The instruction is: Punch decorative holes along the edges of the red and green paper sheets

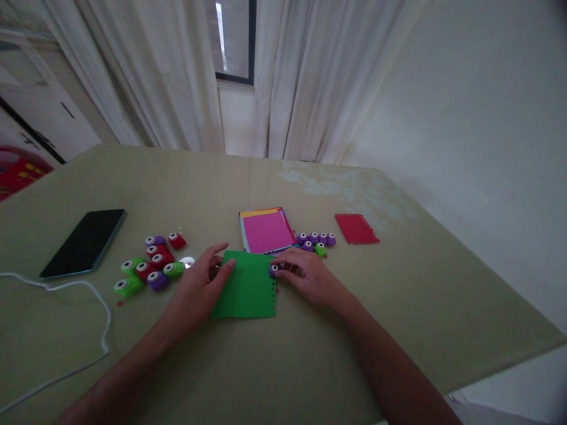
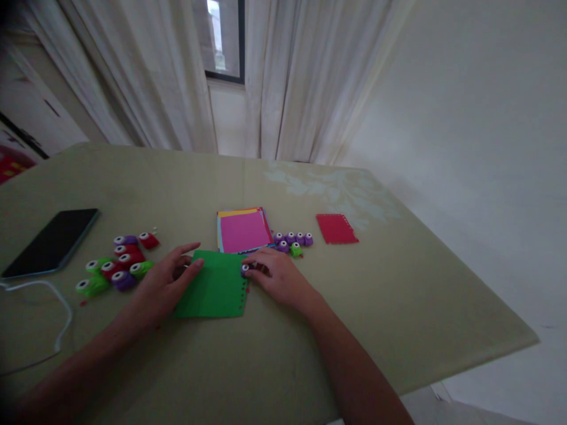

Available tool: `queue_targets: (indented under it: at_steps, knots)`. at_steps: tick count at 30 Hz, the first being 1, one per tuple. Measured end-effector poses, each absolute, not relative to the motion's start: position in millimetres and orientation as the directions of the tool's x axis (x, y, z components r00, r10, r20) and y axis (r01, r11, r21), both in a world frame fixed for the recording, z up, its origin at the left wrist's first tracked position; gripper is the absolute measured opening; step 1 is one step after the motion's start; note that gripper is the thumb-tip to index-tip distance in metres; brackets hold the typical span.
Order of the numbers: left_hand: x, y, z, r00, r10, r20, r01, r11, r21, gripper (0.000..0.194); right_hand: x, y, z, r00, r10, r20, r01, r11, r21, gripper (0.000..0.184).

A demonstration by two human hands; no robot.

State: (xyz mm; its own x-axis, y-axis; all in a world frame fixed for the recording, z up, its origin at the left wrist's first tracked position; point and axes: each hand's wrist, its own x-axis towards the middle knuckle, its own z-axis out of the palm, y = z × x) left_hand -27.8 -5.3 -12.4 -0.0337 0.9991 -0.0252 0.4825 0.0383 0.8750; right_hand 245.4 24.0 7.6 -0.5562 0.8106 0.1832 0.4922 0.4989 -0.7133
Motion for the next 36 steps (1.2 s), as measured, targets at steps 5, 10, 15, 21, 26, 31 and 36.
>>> queue_targets:
  at_steps: [5,10,15,21,26,31,36]
  knots:
    - [-30.4,-5.1,-10.4,-0.015,0.999,-0.035,0.454,0.038,0.890,0.072,246.4,24.9,7.4,-0.561,0.807,0.183,0.492,0.503,-0.711,0.018]
    - [-30.5,-5.7,-11.7,0.004,0.999,-0.039,0.450,0.033,0.892,0.065,247.0,25.7,6.2,-0.565,0.801,0.197,0.472,0.509,-0.720,0.019]
    - [-29.4,-5.5,-10.8,0.024,0.998,-0.058,0.430,0.042,0.902,0.055,246.6,25.6,6.3,-0.573,0.793,0.205,0.463,0.520,-0.718,0.019]
    - [-28.5,-4.7,-10.5,0.034,0.998,-0.061,0.391,0.043,0.919,0.054,246.4,24.9,8.1,-0.577,0.791,0.202,0.464,0.521,-0.716,0.018]
    - [-29.7,-4.6,-10.6,0.042,0.998,-0.043,0.413,0.022,0.911,0.059,246.7,24.8,8.4,-0.574,0.794,0.199,0.470,0.519,-0.714,0.018]
    - [-29.2,-4.8,-10.6,0.038,0.999,-0.038,0.406,0.019,0.914,0.061,247.0,24.5,9.0,-0.571,0.800,0.187,0.471,0.505,-0.723,0.018]
    - [-29.0,-4.9,-11.4,0.030,0.999,-0.043,0.400,0.028,0.916,0.061,247.0,24.1,10.3,-0.572,0.804,0.165,0.477,0.490,-0.730,0.019]
